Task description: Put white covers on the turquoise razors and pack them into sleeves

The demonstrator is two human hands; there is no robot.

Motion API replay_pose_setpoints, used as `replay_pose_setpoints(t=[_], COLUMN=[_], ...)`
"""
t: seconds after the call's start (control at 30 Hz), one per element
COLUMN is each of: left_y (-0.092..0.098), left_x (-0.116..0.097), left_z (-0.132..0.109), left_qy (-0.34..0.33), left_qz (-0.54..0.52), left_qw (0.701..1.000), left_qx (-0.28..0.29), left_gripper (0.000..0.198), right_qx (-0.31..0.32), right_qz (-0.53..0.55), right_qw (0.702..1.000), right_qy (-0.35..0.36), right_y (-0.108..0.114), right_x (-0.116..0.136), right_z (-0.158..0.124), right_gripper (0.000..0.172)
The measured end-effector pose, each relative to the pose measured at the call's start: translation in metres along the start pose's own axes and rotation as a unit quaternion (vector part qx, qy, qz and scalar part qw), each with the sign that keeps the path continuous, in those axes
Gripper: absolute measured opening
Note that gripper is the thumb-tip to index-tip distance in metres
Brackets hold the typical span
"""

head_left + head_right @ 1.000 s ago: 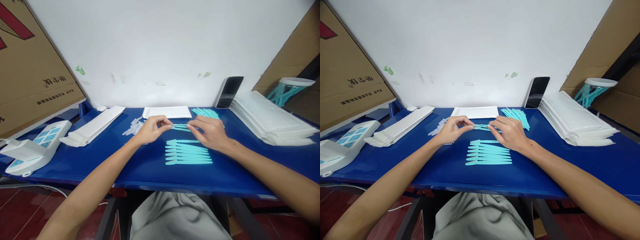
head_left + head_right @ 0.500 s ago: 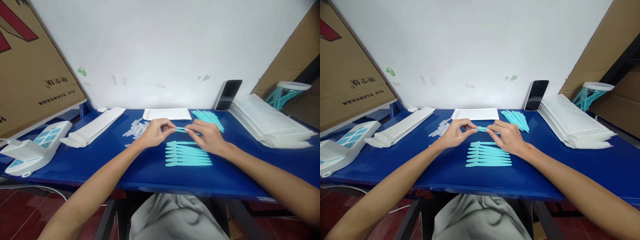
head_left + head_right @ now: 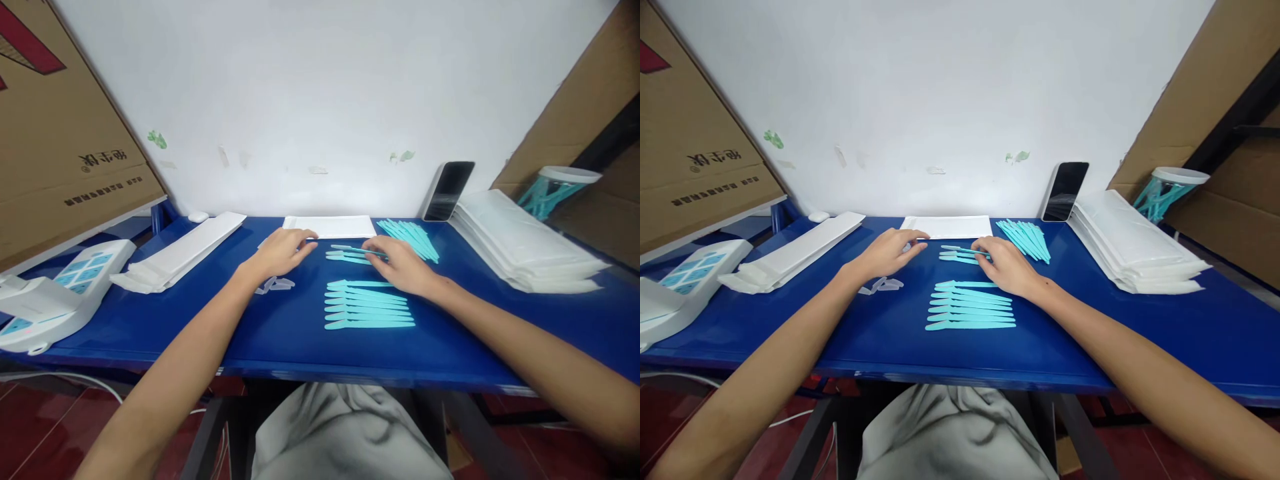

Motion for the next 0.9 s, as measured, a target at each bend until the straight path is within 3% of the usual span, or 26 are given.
replay_pose_setpoints(t=[0.17, 0.37, 0.6, 0.9], left_y=[0.003, 0.013, -0.004, -0.011], left_x=[0.012, 0.012, -0.016, -0.04], left_z=[-0.007, -0.007, 0.004, 0.012], left_qy=[0.009, 0.027, -0.057, -0.119], left_qz=[0.04, 0.101, 0.056, 0.127], left_qw=[0.998, 0.994, 0.995, 0.982], left_qx=[0.044, 0.039, 0.06, 0.071], left_gripper=[0.041, 0.039, 0.036, 0.038], right_qx=[0.0, 0.003, 0.017, 0.012], right_qz=[0.003, 0.027, 0.044, 0.046], right_qw=[1.0, 1.0, 0.999, 0.998], right_qy=[0.007, 0.012, 0.017, 0.033], right_y=[-0.004, -0.007, -0.006, -0.002], right_x=[-0.001, 0.0, 0.012, 0.016], right_z=[0.0, 0.001, -0.002, -0.005], right_gripper=[0.022, 0.029, 0.026, 0.029])
Point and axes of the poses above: each hand's wrist, its own z-axis towards the middle knuckle, its own y-axis out of the back of the hand, x = y × z, the point moved 8 cm from there along z, towards the middle knuckle, and after that the axes turned 15 degrees about -y, right-handed, at the moved point
